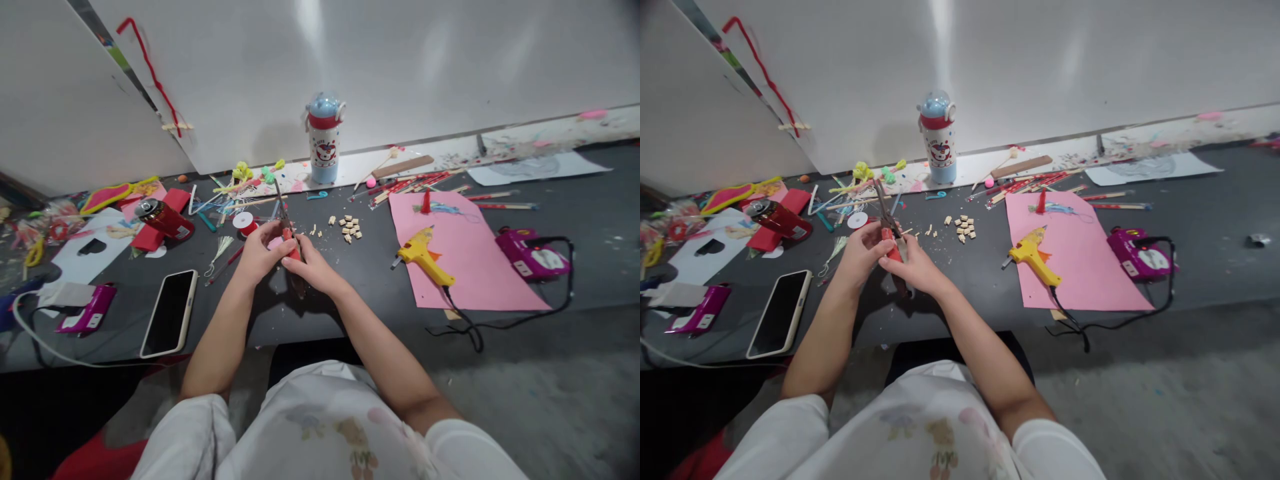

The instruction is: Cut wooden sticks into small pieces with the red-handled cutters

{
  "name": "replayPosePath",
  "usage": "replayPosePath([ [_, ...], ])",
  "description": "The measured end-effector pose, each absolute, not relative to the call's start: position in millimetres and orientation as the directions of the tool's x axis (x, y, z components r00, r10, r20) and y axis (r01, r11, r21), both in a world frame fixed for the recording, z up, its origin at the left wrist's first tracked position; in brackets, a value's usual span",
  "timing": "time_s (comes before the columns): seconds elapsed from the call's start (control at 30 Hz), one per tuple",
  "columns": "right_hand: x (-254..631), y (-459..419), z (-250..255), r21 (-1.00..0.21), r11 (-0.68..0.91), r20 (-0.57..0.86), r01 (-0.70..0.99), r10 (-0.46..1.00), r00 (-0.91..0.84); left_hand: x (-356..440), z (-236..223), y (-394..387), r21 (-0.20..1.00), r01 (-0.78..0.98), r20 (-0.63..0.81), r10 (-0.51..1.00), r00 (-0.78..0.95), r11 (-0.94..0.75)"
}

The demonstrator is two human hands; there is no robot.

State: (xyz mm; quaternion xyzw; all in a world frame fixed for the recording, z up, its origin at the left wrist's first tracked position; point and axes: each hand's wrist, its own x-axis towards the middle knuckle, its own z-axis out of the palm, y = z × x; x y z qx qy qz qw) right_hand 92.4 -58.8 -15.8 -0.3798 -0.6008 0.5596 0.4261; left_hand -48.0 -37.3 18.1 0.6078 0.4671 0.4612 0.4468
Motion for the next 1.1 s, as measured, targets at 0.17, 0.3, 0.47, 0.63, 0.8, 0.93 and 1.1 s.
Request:
replayPosePath([
  [0.17,93.3,-62.4,-7.5,-0.994,0.097,0.075,0.042,0.930,-0.360,-52.0,12.2,-37.0,0.952,0.190,0.223,0.969,0.106,-0.240],
  [0.3,92.9,-62.7,-7.5,-0.993,0.111,0.090,0.040,0.929,-0.359,-53.5,8.0,-37.2,0.945,0.190,0.247,0.962,0.115,-0.265],
  [0.47,91.9,-61.9,-14.8,-0.991,0.086,0.047,0.104,0.942,-0.333,-52.5,6.3,-38.4,0.956,0.181,0.210,0.969,0.130,-0.232],
  [0.63,89.9,-60.0,-20.9,-0.977,0.070,0.010,0.201,0.958,-0.287,-52.2,6.5,-37.9,0.973,0.161,0.120,0.957,0.265,-0.166],
  [0.8,88.1,-58.2,-21.3,-0.963,0.047,-0.025,0.264,0.964,-0.263,-52.9,5.8,-36.5,0.979,0.161,0.060,0.928,0.368,-0.128],
  [0.93,87.2,-58.2,-20.5,-0.949,0.037,-0.045,0.313,0.967,-0.249,-52.7,6.5,-36.7,0.985,0.130,0.060,0.933,0.356,-0.112],
  [1.1,85.8,-57.7,-20.1,-0.942,0.036,-0.046,0.334,0.971,-0.235,-52.6,8.1,-37.3,0.987,0.123,0.051,0.938,0.343,-0.098],
])
